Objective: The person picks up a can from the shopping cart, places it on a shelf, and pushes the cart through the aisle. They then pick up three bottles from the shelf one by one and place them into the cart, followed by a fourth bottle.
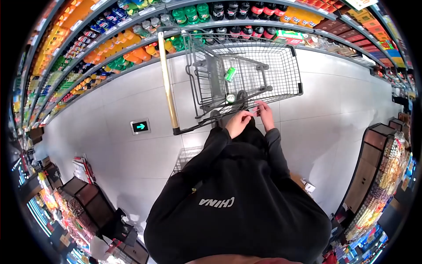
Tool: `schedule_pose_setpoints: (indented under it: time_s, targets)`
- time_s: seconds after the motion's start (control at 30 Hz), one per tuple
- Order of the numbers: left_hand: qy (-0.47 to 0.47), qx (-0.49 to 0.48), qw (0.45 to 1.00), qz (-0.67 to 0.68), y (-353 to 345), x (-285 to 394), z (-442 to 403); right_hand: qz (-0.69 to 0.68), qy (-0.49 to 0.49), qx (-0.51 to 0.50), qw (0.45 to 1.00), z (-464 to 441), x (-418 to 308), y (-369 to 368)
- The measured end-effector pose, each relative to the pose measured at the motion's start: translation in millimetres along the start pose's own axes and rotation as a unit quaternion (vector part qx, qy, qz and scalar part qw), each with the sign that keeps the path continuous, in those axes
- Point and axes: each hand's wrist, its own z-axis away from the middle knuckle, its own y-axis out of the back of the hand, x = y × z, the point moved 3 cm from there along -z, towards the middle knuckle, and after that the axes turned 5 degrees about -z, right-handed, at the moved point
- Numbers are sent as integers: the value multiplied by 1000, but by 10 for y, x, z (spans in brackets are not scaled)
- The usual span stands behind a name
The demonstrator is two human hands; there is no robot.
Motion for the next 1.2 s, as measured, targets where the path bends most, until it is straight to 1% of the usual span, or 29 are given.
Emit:
schedule_pose_setpoints:
  time_s: [0.03, 0.07, 0.1, 0.13, 0.2, 0.3, 0.33, 0.4, 0.43, 0.47, 0.53, 0.57, 0.6, 0.63, 0.67, 0.7, 0.73, 0.77, 0.8, 0.87, 0.93, 0.97, 1.0, 1.07, 1.17, 1.2]
  targets:
    - [-1, 16, 1000, 10, 16, -60, -193, -7, 11, -15, 1000, -170, -43, 10]
    - [13, 37, 999, 26, -80, -154, -446, -10, 5, -34, 999, -367, -62, 171]
    - [55, 27, 997, 57, -143, -358, -642, -13, -18, -38, 999, -552, -7, 253]
    - [80, 30, 993, 83, -115, -308, -786, -3, -50, -43, 998, -622, -138, 281]
    - [125, 69, 987, 77, -133, -454, -1095, -1, -60, -55, 997, -944, -93, 427]
    - [139, 105, 982, 67, -154, -806, -1586, 9, -96, -60, 994, -1480, 90, 584]
    - [184, 116, 974, 70, -162, -1058, -1695, 17, -114, -61, 991, -1670, 190, 629]
    - [212, 157, 963, 51, -161, -1595, -1869, 15, -127, -54, 990, -2004, 361, 663]
    - [190, 202, 959, 53, -160, -1825, -1955, 17, -156, -44, 987, -2176, 443, 656]
    - [179, 213, 959, 56, -144, -2068, -2011, 18, -184, -33, 982, -2345, 530, 648]
    - [220, 234, 946, -42, -87, -2443, -2114, 20, -145, -80, 986, -2783, 931, 697]
    - [201, 230, 950, -63, -50, -2665, -2169, 20, -130, -104, 986, -2951, 1172, 710]
    - [208, 223, 946, -107, 14, -2659, -2237, 41, -99, -70, 992, -3080, 1324, 678]
    - [221, 224, 937, -151, 74, -2616, -2362, 114, -51, -84, 989, -3289, 1484, 659]
    - [235, 223, 926, -195, 121, -2614, -2433, 136, -59, -86, 985, -3349, 1582, 612]
    - [214, 237, 915, -248, 140, -2705, -2502, 159, -68, -87, 981, -3405, 1669, 561]
    - [188, 252, 901, -299, 169, -2795, -2612, 133, -126, -73, 980, -3488, 1543, 454]
    - [178, 245, 902, -306, 214, -2735, -2716, 109, -186, -60, 975, -3501, 1557, 406]
    - [185, 248, 888, -341, 244, -2759, -2787, 147, -156, -83, 973, -3591, 1717, 384]
    - [166, 244, 909, -294, 275, -2827, -2932, 227, -132, -92, 961, -3719, 1777, 265]
    - [163, 234, 913, -290, 295, -2886, -3055, 206, -117, -26, 971, -3958, 1853, 141]
    - [168, 230, 911, -298, 308, -2921, -3083, 195, -122, 7, 973, -3924, 1937, 83]
    - [149, 232, 911, -308, 317, -2984, -3081, 228, -79, 40, 970, -3939, 1949, 39]
    - [185, 225, 909, -298, 341, -3083, -3123, 167, -91, 32, 981, -4027, 2041, -55]
    - [211, 200, 897, -332, 334, -3209, -3149, 187, -10, 19, 982, -4119, 2016, -241]
    - [220, 199, 897, -328, 319, -3246, -3133, 170, -32, 14, 985, -4062, 1970, -307]
